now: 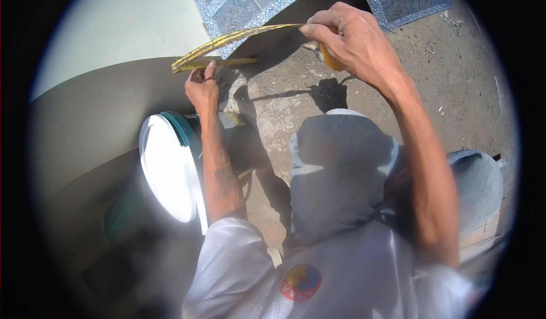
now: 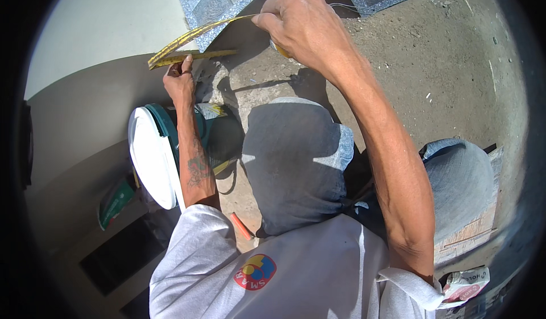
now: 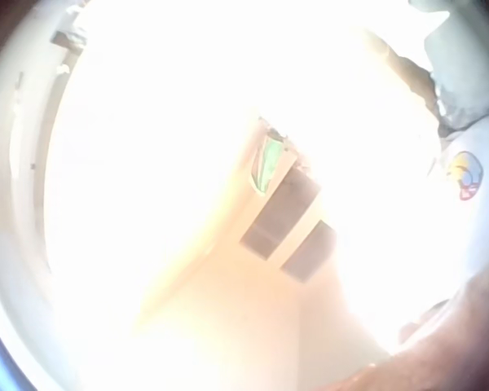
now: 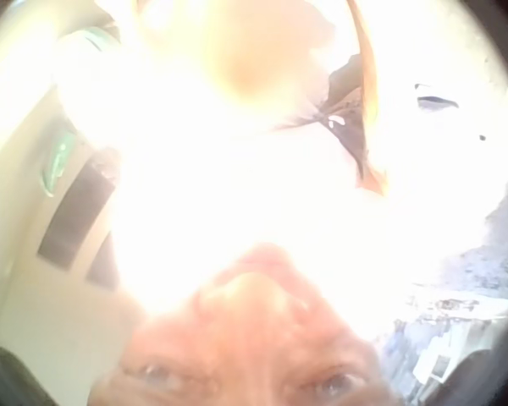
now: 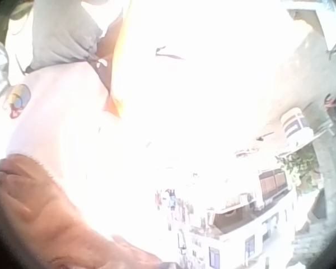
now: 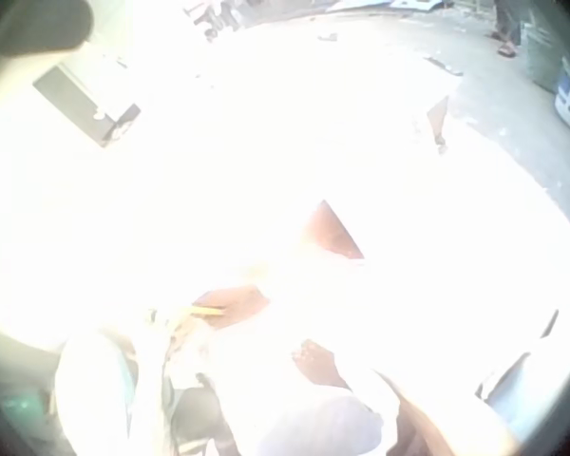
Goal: Measuring tiled surfaces and individual tiles using a yellow measuring tape and marking with a pencil.
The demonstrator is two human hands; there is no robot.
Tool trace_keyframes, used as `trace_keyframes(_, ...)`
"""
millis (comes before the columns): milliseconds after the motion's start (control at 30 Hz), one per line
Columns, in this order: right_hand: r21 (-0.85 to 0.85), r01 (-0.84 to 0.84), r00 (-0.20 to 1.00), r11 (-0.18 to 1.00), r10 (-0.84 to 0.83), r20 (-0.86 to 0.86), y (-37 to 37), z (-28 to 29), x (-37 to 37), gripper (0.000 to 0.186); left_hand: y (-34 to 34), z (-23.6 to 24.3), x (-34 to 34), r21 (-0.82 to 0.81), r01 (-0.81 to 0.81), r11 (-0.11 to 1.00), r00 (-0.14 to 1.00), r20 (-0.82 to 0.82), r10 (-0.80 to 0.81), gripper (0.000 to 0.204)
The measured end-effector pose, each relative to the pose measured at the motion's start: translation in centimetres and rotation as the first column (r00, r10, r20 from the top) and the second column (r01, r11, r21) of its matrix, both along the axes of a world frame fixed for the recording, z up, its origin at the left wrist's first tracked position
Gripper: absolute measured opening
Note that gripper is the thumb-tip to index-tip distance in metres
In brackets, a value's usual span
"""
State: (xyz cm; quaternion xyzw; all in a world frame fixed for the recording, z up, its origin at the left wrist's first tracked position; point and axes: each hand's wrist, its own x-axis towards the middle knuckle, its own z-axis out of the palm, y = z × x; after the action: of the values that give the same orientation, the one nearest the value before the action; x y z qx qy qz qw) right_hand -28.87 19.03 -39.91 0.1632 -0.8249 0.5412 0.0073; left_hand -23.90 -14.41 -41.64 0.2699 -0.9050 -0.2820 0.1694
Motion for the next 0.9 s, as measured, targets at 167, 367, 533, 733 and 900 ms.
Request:
trace_keyframes(167, -0.002, 0.022, 1.000, 1.000, -0.022, -0.007, 0.6, -0.2, -0.4, 0.033, 0.0, 0.3, 0.7, 0.045, 0.058, 0.997, 0.998, -0.013, -0.058, 0.032)
trace_keyframes(367, -0.007, 0.045, 0.997, 0.999, -0.045, -0.062, 2.0, 1.0, -0.3, 0.034, 4.3, 3.3, 1.8, 0.110, 0.089, 0.990, 0.996, 0.022, -0.092, 0.030)
trace_keyframes(533, -0.003, 0.109, 0.994, 0.994, -0.109, 0.018, 5.4, 2.8, -0.5, 0.033, 7.3, 3.7, 0.5, -0.012, 0.115, 0.993, 0.975, -0.192, -0.115, 0.019)
trace_keyframes(733, 0.013, 0.127, 0.991, 0.992, -0.126, -0.031, 6.2, 2.8, 0.1, 0.033, 2.5, 1.6, 1.0, -0.052, 0.035, 0.998, 0.994, -0.102, -0.040, 0.018)
trace_keyframes(900, 0.011, 0.058, 0.997, 0.998, -0.057, -0.048, 4.0, 2.9, 0.8, 0.033, 2.4, 0.0, 1.3, -0.027, 0.011, 1.000, 0.987, -0.162, -0.015, 0.020)
